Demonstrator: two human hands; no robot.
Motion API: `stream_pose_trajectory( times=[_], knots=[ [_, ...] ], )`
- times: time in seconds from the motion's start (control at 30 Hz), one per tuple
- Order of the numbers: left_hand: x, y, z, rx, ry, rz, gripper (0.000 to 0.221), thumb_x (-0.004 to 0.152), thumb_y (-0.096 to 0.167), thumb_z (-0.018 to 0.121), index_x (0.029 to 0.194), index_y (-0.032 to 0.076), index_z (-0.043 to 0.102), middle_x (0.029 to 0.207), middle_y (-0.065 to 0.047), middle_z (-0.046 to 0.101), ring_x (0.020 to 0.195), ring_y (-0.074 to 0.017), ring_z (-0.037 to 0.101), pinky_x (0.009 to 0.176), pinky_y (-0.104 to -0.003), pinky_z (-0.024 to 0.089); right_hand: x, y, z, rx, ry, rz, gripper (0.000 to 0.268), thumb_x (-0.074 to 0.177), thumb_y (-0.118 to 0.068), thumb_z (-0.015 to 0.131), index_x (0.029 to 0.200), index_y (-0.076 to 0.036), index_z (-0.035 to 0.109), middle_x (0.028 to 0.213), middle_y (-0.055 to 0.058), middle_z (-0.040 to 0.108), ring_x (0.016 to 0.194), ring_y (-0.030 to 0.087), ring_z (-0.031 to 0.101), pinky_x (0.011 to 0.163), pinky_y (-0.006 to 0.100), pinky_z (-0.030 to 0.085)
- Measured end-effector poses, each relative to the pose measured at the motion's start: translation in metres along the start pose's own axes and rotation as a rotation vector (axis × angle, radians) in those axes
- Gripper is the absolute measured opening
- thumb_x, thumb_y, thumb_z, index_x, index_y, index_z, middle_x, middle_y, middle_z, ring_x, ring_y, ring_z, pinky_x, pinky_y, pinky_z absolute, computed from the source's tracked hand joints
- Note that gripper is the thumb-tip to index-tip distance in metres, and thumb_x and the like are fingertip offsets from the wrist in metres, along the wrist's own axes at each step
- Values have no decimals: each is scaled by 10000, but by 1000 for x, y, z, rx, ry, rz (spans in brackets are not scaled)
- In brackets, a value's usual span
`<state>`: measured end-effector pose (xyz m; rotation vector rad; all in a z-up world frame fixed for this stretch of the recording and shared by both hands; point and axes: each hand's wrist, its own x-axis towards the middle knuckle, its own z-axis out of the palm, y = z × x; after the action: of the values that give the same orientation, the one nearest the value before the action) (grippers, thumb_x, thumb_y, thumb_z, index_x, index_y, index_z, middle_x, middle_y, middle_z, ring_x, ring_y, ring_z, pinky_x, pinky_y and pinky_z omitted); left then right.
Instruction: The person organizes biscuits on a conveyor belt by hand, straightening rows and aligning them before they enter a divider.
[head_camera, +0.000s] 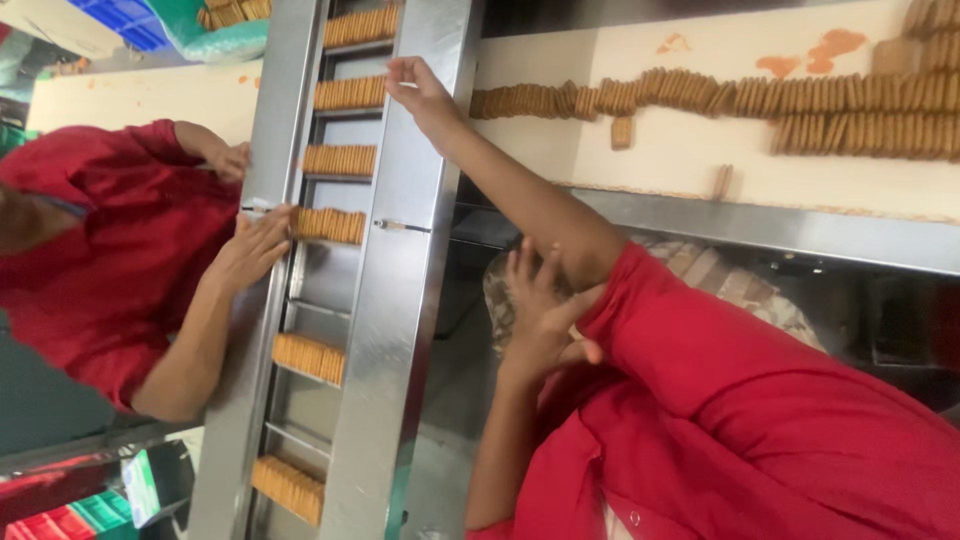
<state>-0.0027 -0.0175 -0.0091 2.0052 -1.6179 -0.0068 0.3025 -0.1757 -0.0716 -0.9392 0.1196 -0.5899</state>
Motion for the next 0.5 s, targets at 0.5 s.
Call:
stream_pose_trajectory(
  times=[0.5],
  knots=[
    [14, -9, 74, 78, -41, 74, 458, 923, 415, 710, 1207, 60, 655, 1450, -179, 516, 1388, -435, 400, 1110, -619, 329, -226, -114, -200, -875, -395, 120, 787, 872, -401, 755, 1506, -67, 429, 1491, 209, 519, 1389, 372, 463, 1147, 495, 372]
  ],
)
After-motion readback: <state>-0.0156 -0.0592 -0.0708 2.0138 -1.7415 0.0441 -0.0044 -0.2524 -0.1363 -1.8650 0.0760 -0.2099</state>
